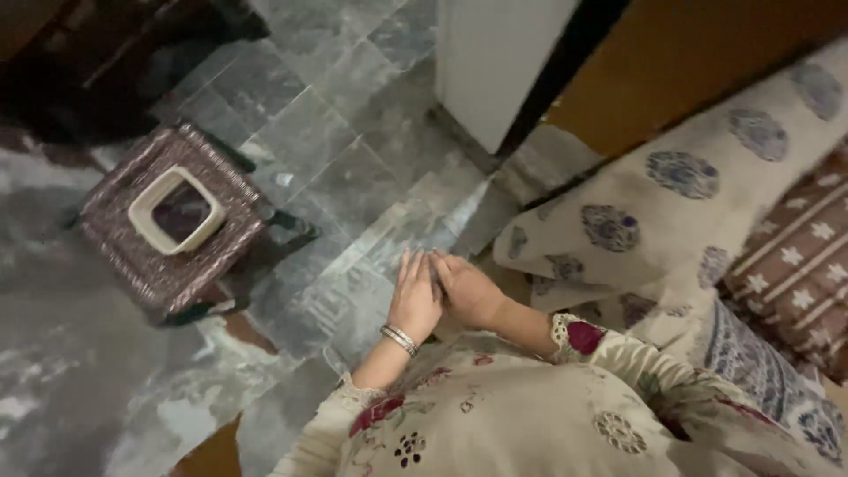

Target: The person sorts through clothes, organizes a handbag, and moves a bowl of fabric and a plate around a living space.

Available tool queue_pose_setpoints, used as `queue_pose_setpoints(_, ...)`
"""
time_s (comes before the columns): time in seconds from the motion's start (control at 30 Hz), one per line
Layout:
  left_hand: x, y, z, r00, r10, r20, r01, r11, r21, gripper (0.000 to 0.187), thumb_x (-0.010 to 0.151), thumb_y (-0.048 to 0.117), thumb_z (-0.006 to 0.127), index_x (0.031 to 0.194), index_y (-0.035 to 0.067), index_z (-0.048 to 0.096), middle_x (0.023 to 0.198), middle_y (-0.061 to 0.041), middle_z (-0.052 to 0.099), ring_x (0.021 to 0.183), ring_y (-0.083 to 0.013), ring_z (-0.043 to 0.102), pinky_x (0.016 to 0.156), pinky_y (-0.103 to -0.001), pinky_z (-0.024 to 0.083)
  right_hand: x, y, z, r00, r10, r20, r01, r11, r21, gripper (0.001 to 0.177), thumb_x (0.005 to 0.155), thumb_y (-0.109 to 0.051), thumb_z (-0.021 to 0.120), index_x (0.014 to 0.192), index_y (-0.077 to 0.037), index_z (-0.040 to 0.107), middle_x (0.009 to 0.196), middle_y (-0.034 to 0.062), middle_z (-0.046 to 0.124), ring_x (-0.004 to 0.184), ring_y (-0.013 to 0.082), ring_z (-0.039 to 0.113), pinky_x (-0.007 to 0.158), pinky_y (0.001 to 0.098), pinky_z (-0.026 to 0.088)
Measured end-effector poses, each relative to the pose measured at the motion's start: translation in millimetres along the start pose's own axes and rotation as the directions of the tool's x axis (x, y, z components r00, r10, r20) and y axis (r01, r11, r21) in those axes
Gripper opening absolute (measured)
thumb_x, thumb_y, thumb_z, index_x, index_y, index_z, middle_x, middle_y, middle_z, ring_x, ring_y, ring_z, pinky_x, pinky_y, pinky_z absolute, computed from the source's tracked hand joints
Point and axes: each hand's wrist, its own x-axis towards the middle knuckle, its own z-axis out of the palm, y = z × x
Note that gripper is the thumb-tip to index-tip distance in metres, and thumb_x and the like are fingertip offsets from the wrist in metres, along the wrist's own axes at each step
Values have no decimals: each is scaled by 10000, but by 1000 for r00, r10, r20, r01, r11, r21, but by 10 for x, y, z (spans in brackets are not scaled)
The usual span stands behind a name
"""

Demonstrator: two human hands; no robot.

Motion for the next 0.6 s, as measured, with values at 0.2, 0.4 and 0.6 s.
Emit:
queue_pose_setpoints(0.2,267,705,184,987,140,75,-140,990,3,581,864,120,622,1389,-91,494,1506,-258,438,1500,-447,246,1191,-462,275,-566,294,-424,990,79,-114,-94,986,-139,730,794,-82,674,1434,118,386,1450,339,475,1303,459,491,1118,480,382)
queue_pose_setpoints(0.4,332,1212,352,960,246,134,-242,969,-39,594,897,180,651,1406,-85,499,1500,-269,466,1459,-459,301,1208,-471,276,-1086,261,-760,961,150,-232,-181,976,-120,777,740,-104,706,1407,136,389,1428,337,481,1307,455,479,1111,480,365)
queue_pose_setpoints(0.6,382,1368,459,857,420,300,-441,897,3,583,865,172,662,1374,-74,519,1494,-260,470,1474,-455,285,1211,-459,260,-1445,154,-756,873,310,-376,-349,936,-37,712,785,-59,651,1430,119,405,1441,318,498,1329,445,482,1144,463,371)
